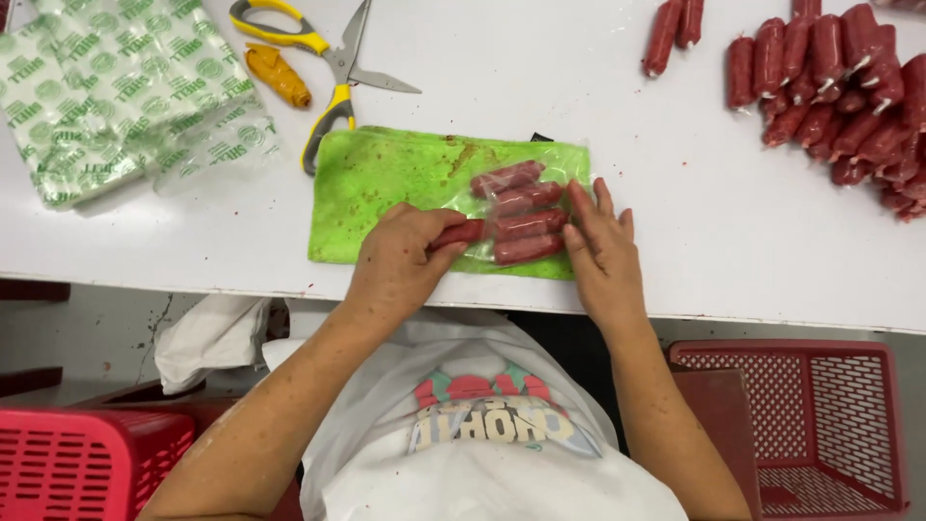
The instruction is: The person picks up small red sausages and places them into a clear plastic bag by hand. They press the bag flat on a green cloth, apply a white label to the plastic bag, and place the finished package onto a pile of other products.
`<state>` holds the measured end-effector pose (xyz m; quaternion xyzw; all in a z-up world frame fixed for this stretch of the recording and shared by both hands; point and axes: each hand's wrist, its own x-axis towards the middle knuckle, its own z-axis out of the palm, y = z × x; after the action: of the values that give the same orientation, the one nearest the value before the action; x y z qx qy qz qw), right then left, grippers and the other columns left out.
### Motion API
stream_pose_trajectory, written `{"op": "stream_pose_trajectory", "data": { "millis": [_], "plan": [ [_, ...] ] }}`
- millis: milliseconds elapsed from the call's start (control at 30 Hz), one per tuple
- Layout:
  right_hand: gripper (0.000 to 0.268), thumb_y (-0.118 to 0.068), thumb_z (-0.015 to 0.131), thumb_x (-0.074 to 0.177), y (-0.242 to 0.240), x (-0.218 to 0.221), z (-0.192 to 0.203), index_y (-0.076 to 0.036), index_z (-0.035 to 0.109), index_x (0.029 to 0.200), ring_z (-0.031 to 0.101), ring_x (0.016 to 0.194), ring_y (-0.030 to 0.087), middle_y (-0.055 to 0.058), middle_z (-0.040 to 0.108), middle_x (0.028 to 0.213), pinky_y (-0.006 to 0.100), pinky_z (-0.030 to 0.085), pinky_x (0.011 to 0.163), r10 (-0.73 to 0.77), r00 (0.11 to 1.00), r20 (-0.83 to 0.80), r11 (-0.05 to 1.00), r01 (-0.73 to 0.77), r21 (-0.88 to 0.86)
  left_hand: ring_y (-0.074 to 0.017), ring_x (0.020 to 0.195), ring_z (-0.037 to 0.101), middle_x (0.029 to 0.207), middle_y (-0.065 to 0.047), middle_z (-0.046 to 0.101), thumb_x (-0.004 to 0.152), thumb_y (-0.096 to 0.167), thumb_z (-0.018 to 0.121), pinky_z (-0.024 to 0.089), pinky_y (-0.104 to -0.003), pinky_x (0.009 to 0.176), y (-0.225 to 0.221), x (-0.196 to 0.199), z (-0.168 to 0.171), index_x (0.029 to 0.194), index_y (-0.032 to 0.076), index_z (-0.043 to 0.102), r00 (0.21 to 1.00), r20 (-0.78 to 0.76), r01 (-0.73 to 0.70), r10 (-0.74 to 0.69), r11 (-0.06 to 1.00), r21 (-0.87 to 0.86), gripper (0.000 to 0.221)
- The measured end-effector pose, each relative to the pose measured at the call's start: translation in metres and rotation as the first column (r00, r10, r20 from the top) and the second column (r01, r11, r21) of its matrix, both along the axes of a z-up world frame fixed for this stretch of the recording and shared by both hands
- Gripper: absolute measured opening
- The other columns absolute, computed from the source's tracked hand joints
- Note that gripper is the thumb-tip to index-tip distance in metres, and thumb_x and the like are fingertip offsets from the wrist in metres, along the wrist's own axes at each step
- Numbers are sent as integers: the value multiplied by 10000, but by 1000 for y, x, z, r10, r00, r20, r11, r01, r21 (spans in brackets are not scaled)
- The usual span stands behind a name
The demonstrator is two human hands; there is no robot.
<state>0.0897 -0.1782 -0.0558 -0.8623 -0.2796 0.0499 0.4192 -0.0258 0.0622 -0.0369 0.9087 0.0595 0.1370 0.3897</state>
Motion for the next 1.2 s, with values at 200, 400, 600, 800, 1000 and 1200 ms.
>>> {"op": "stream_pose_trajectory", "data": {
  "millis": [200,400,600,800,1000,1200],
  "plan": [
    [507,-271,510,1057,2,0,0,-234,409,1553,260,1525,276,29,480,1555,585,8,1214,12,1000,-14,1000,-13,-11,-223,862,680,850,-45,707,851,176,821,579,-324,795,-8,12,-31,1132,124,740,959,277,-117,57,971,207,298],
    [572,-283,491,1057,4,1,-3,-214,316,1598,215,1534,272,36,414,1599,533,-7,1228,-7,1000,-27,999,6,-33,-254,889,681,891,-82,714,881,132,794,577,-359,801,-4,9,-24,1143,79,733,951,292,-156,101,973,172,275],
    [542,-254,434,1078,2,5,-9,-163,310,1598,226,1534,258,58,437,1585,523,-61,1217,52,999,-18,996,-53,-75,-238,897,693,861,-57,726,860,195,815,585,-348,812,-14,10,-21,1137,106,741,974,223,-16,30,998,-63,300],
    [550,-243,454,1065,0,12,-8,-180,321,1594,261,1520,220,40,472,1559,499,-76,1222,114,993,-25,989,-115,-88,-255,923,687,900,-64,721,884,146,771,576,-364,844,-18,22,-35,1171,115,722,975,223,12,-3,999,-36,293],
    [579,-271,483,1047,-11,26,-5,-207,313,1596,290,1507,265,63,437,1578,545,-79,1213,252,968,2,963,-250,-98,-359,900,681,858,-171,680,841,29,741,575,-444,812,-34,44,-42,1123,16,699,967,246,48,-62,997,63,285],
    [609,-311,478,1006,-2,63,11,-199,302,1577,180,1555,177,16,288,1660,496,-19,1221,193,981,18,980,-192,-53,-345,766,625,816,-125,665,851,43,610,459,-453,732,-14,35,9,858,68,602,935,223,294,-277,955,-46,27]
  ]
}}
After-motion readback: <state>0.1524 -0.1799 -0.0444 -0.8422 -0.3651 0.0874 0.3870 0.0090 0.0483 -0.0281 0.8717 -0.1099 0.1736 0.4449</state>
